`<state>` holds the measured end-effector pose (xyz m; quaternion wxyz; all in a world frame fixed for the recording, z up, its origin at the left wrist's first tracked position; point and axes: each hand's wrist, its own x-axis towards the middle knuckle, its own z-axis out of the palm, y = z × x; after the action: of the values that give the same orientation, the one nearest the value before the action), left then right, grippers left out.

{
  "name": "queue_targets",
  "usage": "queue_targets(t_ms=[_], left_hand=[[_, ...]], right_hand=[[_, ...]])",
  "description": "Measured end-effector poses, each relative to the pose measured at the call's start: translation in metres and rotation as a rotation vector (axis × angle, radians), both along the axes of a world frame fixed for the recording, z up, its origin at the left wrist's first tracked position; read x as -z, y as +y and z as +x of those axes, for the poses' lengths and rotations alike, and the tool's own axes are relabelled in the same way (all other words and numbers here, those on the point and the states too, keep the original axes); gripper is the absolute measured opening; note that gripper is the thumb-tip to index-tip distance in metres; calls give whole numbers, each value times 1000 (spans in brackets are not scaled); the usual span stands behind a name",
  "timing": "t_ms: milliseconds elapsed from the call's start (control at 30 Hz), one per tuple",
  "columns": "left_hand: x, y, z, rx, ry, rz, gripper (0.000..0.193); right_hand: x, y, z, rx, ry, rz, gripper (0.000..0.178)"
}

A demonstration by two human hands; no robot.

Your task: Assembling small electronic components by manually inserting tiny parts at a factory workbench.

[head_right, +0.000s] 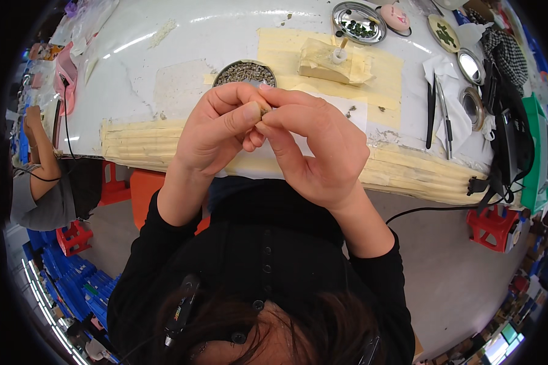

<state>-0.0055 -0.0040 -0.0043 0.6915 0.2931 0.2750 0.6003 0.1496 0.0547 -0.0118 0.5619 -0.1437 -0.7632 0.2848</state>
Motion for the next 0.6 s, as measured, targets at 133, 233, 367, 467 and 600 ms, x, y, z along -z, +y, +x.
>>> queue_targets(t_ms=[133, 233, 367, 467, 600], left_hand=[[4, 1, -3, 44, -21, 42, 13], [4, 1, -2, 43, -22, 46, 13], [1, 1, 0, 16, 1, 16, 13], [1, 1, 0, 0, 26, 15, 13], [4, 1, -2, 31, 19, 38, 14]], right_hand=[[-1, -6, 2, -59, 75, -249, 16], [0, -2, 3, -44, 43, -171, 16], [-1, -1, 2, -31, 8, -42, 14], [-1, 0, 1, -43, 15, -52, 13], [-2, -3, 3, -54, 21, -169, 12]])
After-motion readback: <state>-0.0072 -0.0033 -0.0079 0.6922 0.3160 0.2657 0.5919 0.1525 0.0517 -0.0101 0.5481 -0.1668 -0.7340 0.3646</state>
